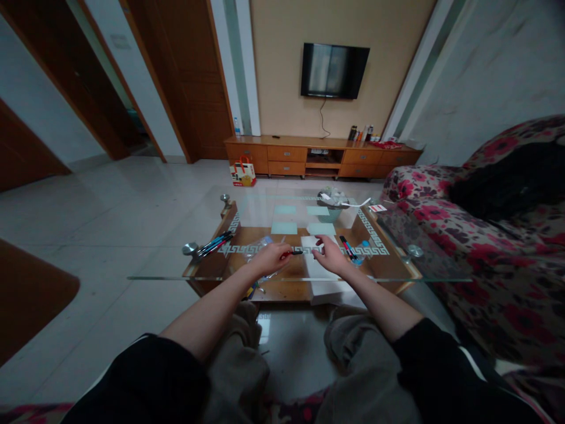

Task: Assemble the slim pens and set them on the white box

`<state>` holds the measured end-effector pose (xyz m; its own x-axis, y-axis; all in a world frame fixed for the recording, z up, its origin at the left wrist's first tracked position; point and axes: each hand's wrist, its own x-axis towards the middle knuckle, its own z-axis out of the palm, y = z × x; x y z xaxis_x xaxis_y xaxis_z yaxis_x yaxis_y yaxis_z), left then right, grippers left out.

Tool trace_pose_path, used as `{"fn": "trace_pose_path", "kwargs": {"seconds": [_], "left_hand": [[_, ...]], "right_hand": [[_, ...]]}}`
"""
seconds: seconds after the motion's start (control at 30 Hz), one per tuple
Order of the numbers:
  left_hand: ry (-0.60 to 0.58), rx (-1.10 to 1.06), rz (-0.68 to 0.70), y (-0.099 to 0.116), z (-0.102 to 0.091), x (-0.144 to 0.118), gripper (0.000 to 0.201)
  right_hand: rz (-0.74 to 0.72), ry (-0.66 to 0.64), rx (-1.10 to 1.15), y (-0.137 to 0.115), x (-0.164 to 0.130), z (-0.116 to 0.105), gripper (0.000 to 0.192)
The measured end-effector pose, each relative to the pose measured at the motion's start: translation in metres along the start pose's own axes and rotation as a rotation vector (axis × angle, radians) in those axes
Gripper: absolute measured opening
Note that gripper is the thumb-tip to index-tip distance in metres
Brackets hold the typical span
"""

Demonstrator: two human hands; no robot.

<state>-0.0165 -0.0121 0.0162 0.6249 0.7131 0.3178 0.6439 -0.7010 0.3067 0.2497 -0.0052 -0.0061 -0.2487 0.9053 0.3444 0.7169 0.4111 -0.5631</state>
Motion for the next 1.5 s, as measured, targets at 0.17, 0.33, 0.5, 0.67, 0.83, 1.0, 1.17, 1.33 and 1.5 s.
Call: {"fn": "trace_pose_path", "kwargs": {"seconds": [0.17,0.33,0.5,0.67,0.83,1.0,1.17,1.33,1.5], "left_hand": [[-0.007,-0.011,0.075,0.008,-0.005,0.001,0.015],[-0.023,-0.005,0.117,0.016,-0.005,0.005,0.018],[0.022,0.050,0.131,0.020,-0.007,0.008,0.019],[0.053,0.079,0.120,0.018,-0.008,0.007,0.017],[0.036,0.084,0.119,0.017,-0.009,0.007,0.020],[0.029,0.102,0.128,0.017,-0.010,0.007,0.023],[0.023,0.093,0.126,0.015,-0.011,0.006,0.023],[0.024,0.081,0.116,0.011,-0.008,0.006,0.022],[0.018,0.083,0.119,0.008,-0.006,0.005,0.023]], "right_hand": [[-0.050,0.090,0.080,-0.025,0.002,-0.010,0.036],[-0.196,-0.074,0.089,-0.047,-0.002,-0.011,0.027],[-0.243,-0.186,0.016,-0.054,-0.002,-0.006,0.037],[-0.217,-0.201,0.018,-0.051,-0.002,-0.006,0.042],[-0.187,-0.193,0.019,-0.047,-0.002,-0.006,0.038],[-0.208,-0.181,0.018,-0.046,-0.001,-0.005,0.034],[-0.212,-0.200,0.019,-0.047,0.000,-0.006,0.035],[-0.213,-0.193,0.038,-0.048,0.000,-0.008,0.035],[-0.237,-0.172,0.068,-0.047,0.000,-0.008,0.033]]}}
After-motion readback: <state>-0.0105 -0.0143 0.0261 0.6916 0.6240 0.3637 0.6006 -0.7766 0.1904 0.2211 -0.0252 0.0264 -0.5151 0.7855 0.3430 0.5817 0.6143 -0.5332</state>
